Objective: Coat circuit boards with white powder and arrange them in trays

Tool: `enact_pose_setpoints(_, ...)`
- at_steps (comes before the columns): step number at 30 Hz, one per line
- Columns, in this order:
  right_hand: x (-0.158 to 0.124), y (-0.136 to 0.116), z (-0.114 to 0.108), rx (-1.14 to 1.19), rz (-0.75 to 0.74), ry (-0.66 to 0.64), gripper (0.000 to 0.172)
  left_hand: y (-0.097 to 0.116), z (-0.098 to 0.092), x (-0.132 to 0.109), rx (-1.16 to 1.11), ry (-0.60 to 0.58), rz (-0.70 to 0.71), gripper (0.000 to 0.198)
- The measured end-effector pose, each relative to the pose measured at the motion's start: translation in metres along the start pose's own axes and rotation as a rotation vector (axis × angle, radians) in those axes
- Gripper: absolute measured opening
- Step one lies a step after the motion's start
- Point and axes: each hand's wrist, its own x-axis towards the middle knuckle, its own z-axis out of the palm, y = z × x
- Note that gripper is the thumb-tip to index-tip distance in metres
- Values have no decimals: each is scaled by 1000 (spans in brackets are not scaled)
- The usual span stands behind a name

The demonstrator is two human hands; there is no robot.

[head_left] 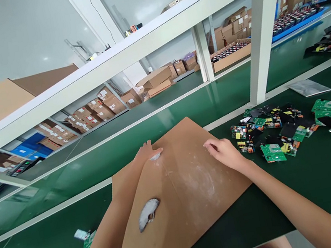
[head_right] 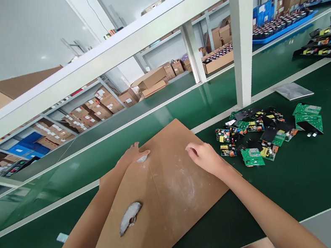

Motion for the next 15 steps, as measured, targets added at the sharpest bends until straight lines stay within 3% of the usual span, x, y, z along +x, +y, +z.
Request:
enact_pose_setpoints(4,-1,0,0,-2,-2,-17,25,-6,0,0,-46,68,68,87)
enact_pose_setpoints(9,0,-1,-2,-27,9,-14,26,-13,3,-4,-65,201,240,39)
enact_pose_setpoints(12,0,-2,-1,-40,1,-12,27,-22,17,-10,-61,258,330,35)
enact_pose_setpoints(15,0,-1,0,-51,-16,-16,27,-32,33,-17,-59,241,403,31)
